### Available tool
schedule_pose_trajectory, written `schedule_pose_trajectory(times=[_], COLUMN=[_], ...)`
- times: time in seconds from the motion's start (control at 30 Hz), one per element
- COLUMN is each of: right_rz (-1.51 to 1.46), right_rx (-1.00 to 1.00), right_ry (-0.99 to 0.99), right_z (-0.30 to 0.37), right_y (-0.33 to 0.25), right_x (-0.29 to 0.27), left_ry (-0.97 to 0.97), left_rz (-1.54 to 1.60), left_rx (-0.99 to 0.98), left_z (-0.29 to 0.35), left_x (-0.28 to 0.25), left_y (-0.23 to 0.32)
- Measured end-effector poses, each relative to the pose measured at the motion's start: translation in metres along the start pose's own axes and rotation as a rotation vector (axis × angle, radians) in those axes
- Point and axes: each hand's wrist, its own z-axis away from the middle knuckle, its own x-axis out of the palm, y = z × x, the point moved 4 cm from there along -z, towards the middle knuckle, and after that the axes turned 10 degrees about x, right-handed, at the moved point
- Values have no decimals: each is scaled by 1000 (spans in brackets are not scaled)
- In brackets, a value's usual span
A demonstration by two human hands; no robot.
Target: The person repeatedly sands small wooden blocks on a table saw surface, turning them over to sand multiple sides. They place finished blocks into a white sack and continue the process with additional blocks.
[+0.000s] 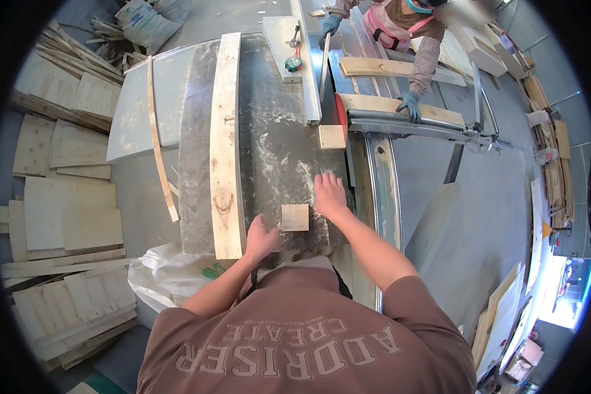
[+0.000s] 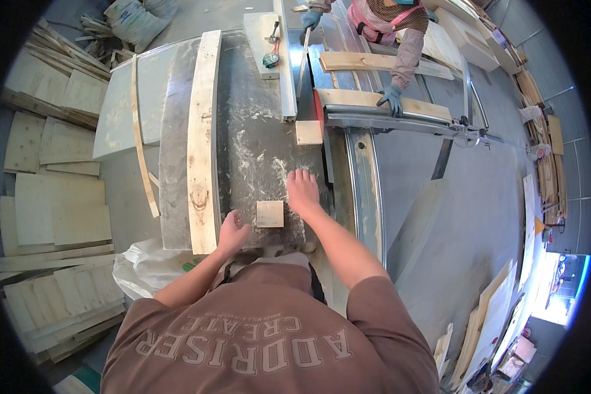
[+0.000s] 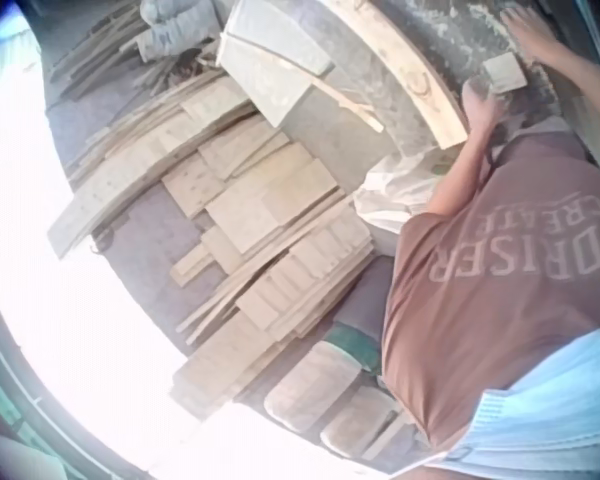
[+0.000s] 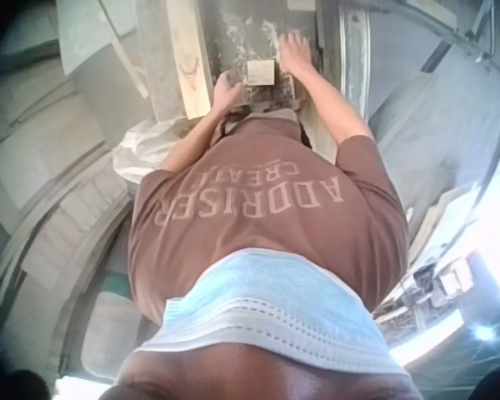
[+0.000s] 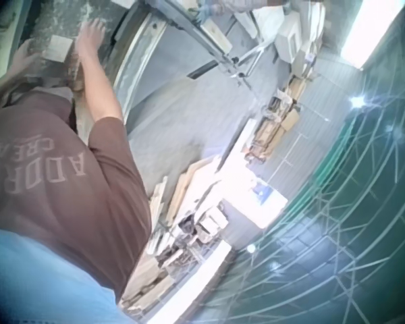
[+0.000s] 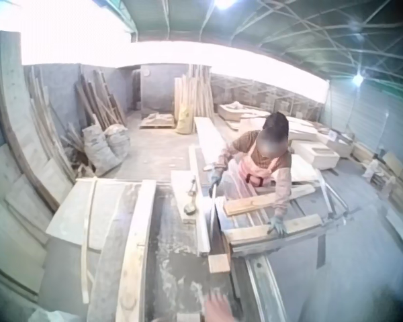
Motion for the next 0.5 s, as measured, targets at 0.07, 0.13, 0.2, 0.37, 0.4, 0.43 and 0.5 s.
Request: schedule_pose_trajectory(times=[0.07,0.13,0.2,0.37,0.4,0.43,0.5], right_rz=[146,274,436,760,775,784,713], right_rx=[-102,-136,-124,-48,-18,-6,7], right_ry=[108,132,36,-39,-31,-22,-28], right_z=[-34,-70,-108,-177,-188,-195,-201], right_y=[1,8,14,30,43,42,46], right_x=[-4,-2,7,41,52,57,65], left_ry=[14,34,55,127,137,146,153], left_rz=[20,14,26,90,82,78,72], left_rx=[6,25,7,-113,-116,-135,-166], left_z=[3,8,15,37,38,43,49], left_x=[-4,-7,-9,-13,-11,-11,-10], left_y=[3,4,5,2,-2,-4,-10])
